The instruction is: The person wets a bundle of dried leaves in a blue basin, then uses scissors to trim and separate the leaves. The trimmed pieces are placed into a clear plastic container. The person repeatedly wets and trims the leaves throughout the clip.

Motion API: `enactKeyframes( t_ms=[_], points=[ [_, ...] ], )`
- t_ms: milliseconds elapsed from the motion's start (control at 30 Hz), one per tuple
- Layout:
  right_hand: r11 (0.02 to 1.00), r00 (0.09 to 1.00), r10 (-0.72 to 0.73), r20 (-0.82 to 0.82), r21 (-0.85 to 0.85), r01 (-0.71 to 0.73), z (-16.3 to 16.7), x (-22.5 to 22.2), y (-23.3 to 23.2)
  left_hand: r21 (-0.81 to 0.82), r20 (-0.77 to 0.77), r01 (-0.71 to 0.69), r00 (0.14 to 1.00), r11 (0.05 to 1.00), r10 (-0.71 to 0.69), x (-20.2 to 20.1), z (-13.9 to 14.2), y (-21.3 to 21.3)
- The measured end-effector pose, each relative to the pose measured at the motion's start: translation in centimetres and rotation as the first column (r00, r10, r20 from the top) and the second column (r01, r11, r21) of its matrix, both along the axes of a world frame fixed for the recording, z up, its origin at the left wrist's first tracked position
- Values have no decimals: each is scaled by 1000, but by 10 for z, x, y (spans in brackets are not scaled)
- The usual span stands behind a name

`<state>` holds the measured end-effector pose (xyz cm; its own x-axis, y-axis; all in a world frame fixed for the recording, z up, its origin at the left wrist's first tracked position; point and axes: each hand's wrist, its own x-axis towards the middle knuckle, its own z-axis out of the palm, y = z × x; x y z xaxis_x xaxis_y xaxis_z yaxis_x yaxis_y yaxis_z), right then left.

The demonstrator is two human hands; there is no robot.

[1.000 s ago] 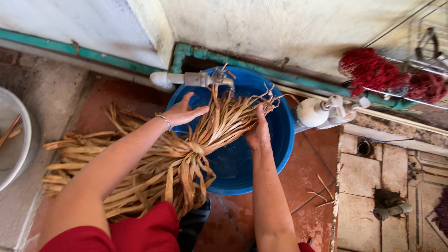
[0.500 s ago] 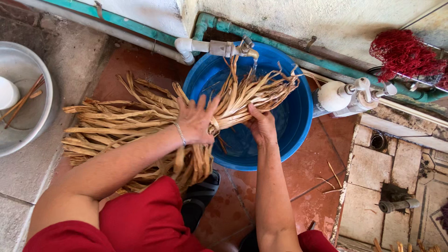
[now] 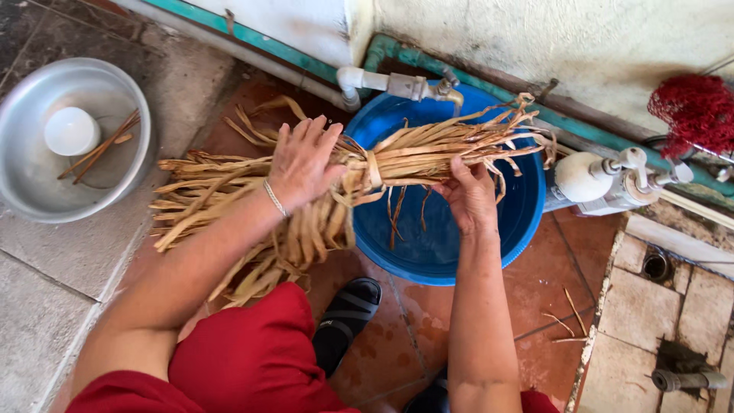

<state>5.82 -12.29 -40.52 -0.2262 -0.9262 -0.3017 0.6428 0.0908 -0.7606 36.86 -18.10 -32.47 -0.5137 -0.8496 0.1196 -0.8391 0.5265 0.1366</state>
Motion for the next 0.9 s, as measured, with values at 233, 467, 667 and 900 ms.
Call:
enactKeyframes(
  t_ms=[233, 467, 667, 900],
  points=[
    [984, 977, -179, -120, -10, 179, 2, 24, -14, -108, -82, 116, 989, 987, -125, -31, -24, 87],
    [976, 978, -201, -45, -99, 196, 17, 30, -13, -20, -12, -407, 914, 913, 406, 47, -65, 70],
    [981, 976, -190, -110, -51, 185, 26, 27, -10, 226, 80, -369, 929, 902, 360, 75, -62, 35],
    [993, 993, 114, -24, 35, -113, 51, 6, -6, -2, 171, -265, 950, 964, 261, 118, 16, -56]
  ],
)
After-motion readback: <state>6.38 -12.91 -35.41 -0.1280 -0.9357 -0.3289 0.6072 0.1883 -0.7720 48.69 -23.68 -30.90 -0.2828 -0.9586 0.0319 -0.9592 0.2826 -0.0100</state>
